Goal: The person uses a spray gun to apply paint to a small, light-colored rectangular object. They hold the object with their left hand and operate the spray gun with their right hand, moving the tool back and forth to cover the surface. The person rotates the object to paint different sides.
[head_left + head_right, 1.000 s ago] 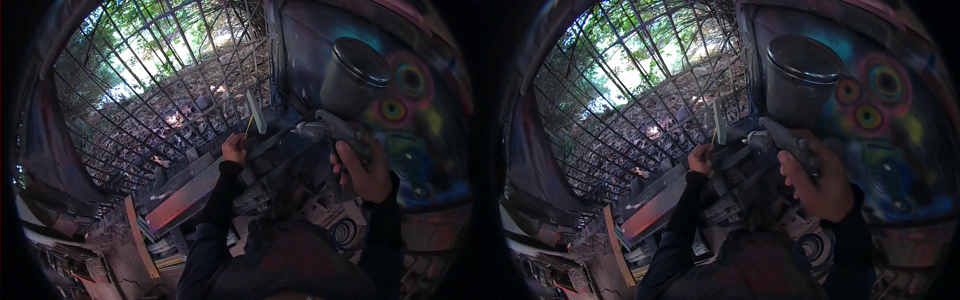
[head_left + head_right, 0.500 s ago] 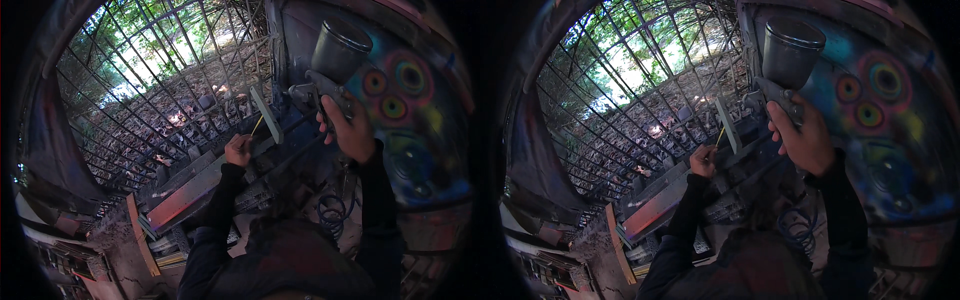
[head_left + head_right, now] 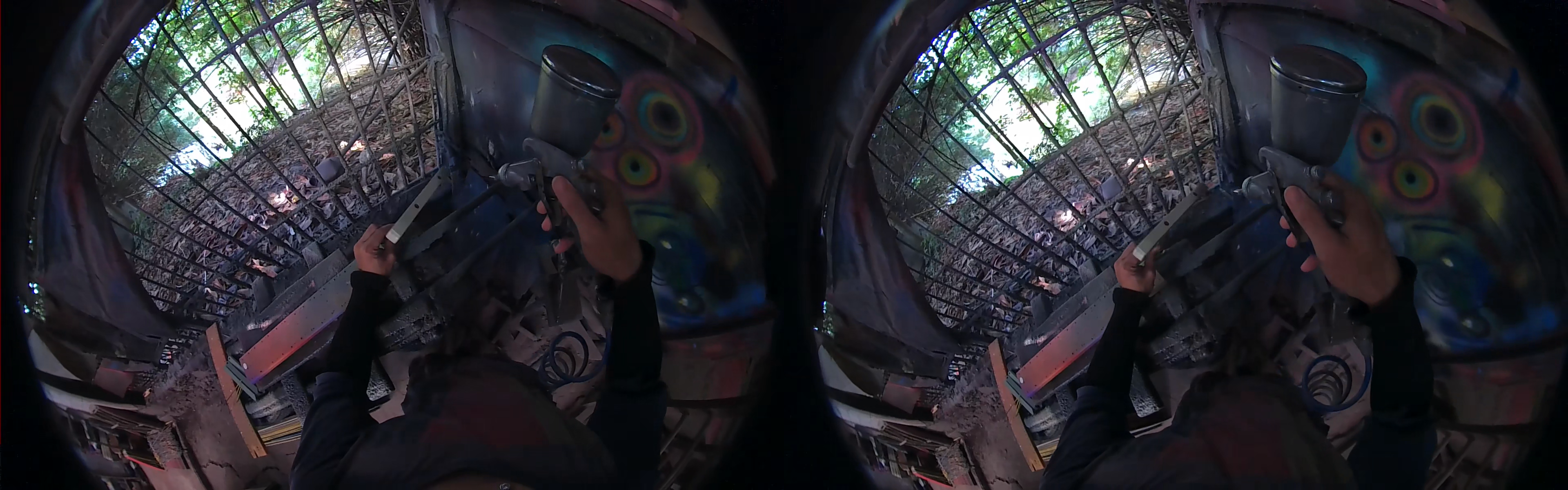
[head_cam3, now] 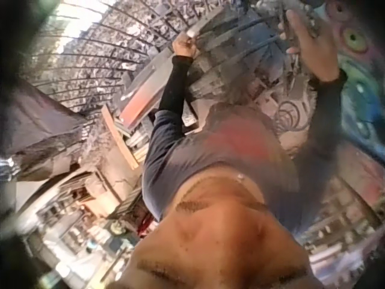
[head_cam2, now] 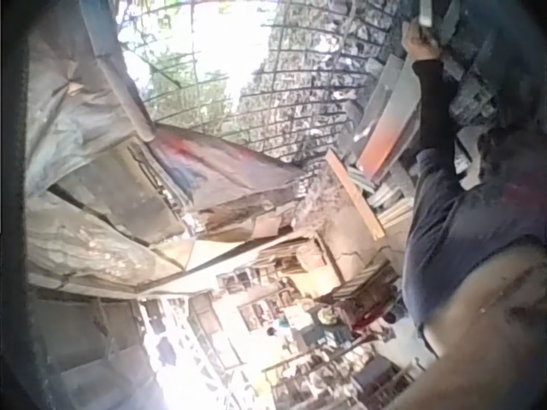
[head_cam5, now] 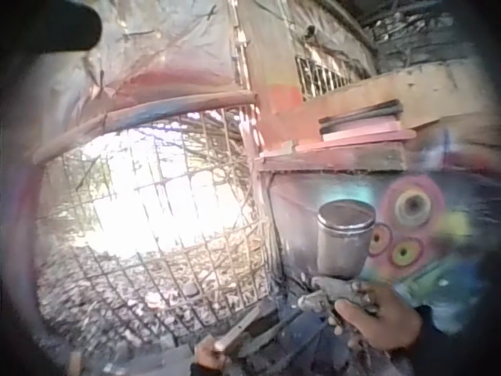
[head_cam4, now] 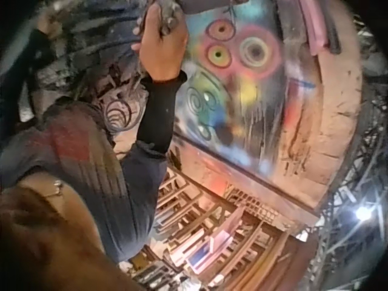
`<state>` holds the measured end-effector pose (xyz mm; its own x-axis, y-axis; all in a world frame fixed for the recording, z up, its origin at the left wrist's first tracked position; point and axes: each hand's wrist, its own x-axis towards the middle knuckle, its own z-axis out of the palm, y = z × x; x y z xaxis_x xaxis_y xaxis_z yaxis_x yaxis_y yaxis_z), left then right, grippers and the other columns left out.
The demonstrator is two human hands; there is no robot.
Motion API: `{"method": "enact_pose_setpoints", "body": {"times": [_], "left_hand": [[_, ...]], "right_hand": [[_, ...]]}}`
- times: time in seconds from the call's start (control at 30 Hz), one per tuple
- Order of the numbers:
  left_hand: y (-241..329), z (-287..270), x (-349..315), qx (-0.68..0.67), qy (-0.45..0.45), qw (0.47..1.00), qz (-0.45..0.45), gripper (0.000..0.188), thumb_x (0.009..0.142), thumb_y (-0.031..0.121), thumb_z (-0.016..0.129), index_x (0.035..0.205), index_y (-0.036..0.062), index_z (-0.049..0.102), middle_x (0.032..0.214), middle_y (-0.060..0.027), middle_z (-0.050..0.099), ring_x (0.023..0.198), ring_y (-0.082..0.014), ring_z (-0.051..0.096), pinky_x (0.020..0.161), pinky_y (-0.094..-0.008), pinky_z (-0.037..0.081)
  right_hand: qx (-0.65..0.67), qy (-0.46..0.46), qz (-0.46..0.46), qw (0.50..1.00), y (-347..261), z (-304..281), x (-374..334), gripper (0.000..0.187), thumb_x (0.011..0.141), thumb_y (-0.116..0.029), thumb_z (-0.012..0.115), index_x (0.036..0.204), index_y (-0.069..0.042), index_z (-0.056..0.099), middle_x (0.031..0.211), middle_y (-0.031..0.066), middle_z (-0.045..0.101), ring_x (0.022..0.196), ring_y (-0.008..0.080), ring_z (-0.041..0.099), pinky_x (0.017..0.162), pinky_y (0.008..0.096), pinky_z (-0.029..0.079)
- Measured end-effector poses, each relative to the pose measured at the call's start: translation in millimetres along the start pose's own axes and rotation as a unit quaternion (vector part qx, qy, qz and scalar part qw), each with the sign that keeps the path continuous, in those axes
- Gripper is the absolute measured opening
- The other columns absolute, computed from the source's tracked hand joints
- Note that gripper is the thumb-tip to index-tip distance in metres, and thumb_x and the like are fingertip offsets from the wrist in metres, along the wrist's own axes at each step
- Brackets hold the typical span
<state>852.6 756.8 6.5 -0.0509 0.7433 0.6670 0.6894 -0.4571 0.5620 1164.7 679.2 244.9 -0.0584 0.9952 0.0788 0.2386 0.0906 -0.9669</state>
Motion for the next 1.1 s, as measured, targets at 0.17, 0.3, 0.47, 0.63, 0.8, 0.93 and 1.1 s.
{"method": "enact_pose_setpoints", "body": {"times": [0.17, 0.3, 0.47, 0.63, 0.8, 0.93, 1.1], "left_hand": [[2, -1, 0, -0.026, 0.010, 0.999, 0.028, 0.014, 0.075, -0.001, 0.067, 0.087, 0.0064, 0.067, 0.074, -0.0089, 0.061, 0.064, -0.0249, 0.061, 0.056, -0.0308, 0.047], [1, -2, -1, -0.013, 0.009, 0.999, 0.036, 0.014, 0.075, -0.001, 0.067, 0.087, 0.0067, 0.068, 0.072, -0.0084, 0.061, 0.062, -0.0242, 0.060, 0.055, -0.0306, 0.046], [5, -5, 1, -0.018, 0.016, 0.999, 0.032, 0.015, 0.075, -0.001, 0.067, 0.087, 0.0068, 0.068, 0.070, -0.0085, 0.060, 0.060, -0.0238, 0.059, 0.054, -0.0309, 0.045], [2, -4, -1, -0.021, 0.003, 1.000, 0.007, 0.011, 0.076, 0.001, 0.066, 0.085, 0.0054, 0.067, 0.072, -0.0091, 0.061, 0.065, -0.0245, 0.061, 0.059, -0.0309, 0.047], [6, -4, 0, -0.027, 0.005, 1.000, 0.007, 0.008, 0.076, 0.002, 0.067, 0.084, 0.0051, 0.067, 0.072, -0.0091, 0.062, 0.066, -0.0243, 0.062, 0.059, -0.0308, 0.047], [3, -1, 1, -0.023, -0.003, 1.000, 0.004, 0.007, 0.076, 0.003, 0.067, 0.083, 0.0052, 0.067, 0.071, -0.0091, 0.062, 0.065, -0.0239, 0.062, 0.058, -0.0308, 0.047], [-5, 2, 3, -0.014, -0.011, 1.000, -0.013, 0.007, 0.075, 0.002, 0.067, 0.081, 0.0058, 0.067, 0.070, -0.0102, 0.061, 0.064, -0.0260, 0.061, 0.059, -0.0327, 0.048]], "right_hand": [[-0.003, 0.014, -0.007, 1.000, 1, 2, 4, 0.035, 0.092, -0.033, 0.054, 0.110, -0.003, 0.056, 0.080, 0.0040, 0.061, 0.066, 0.0077, 0.059, 0.045, 0.0209, 0.047], [-0.021, 0.022, -0.017, 0.999, 0, 6, 7, 0.033, 0.092, -0.031, 0.054, 0.109, -0.003, 0.056, 0.076, 0.0031, 0.060, 0.062, 0.0070, 0.057, 0.043, 0.0212, 0.045], [-0.023, 0.009, -0.009, 1.000, -2, 11, 3, 0.030, 0.092, -0.030, 0.054, 0.105, -0.002, 0.056, 0.073, 0.0022, 0.058, 0.059, 0.0064, 0.055, 0.042, 0.0216, 0.043], [0.036, 0.003, 0.004, 0.999, -12, 13, -9, 0.028, 0.092, -0.030, 0.054, 0.101, -0.003, 0.055, 0.073, 0.0019, 0.057, 0.061, 0.0064, 0.055, 0.043, 0.0212, 0.044], [-0.006, 0.002, -0.020, 1.000, -9, 11, -5, 0.029, 0.092, -0.029, 0.054, 0.103, -0.002, 0.055, 0.075, 0.0022, 0.058, 0.062, 0.0064, 0.056, 0.044, 0.0205, 0.045], [0.024, 0.030, -0.025, 0.999, -8, 14, 1, 0.030, 0.092, -0.029, 0.055, 0.104, -0.002, 0.055, 0.074, 0.0021, 0.058, 0.061, 0.0059, 0.055, 0.043, 0.0204, 0.044], [0.005, 0.000, -0.014, 1.000, -7, 7, -9, 0.031, 0.092, -0.029, 0.055, 0.107, -0.002, 0.056, 0.075, 0.0027, 0.059, 0.063, 0.0062, 0.056, 0.043, 0.0206, 0.045]]}}
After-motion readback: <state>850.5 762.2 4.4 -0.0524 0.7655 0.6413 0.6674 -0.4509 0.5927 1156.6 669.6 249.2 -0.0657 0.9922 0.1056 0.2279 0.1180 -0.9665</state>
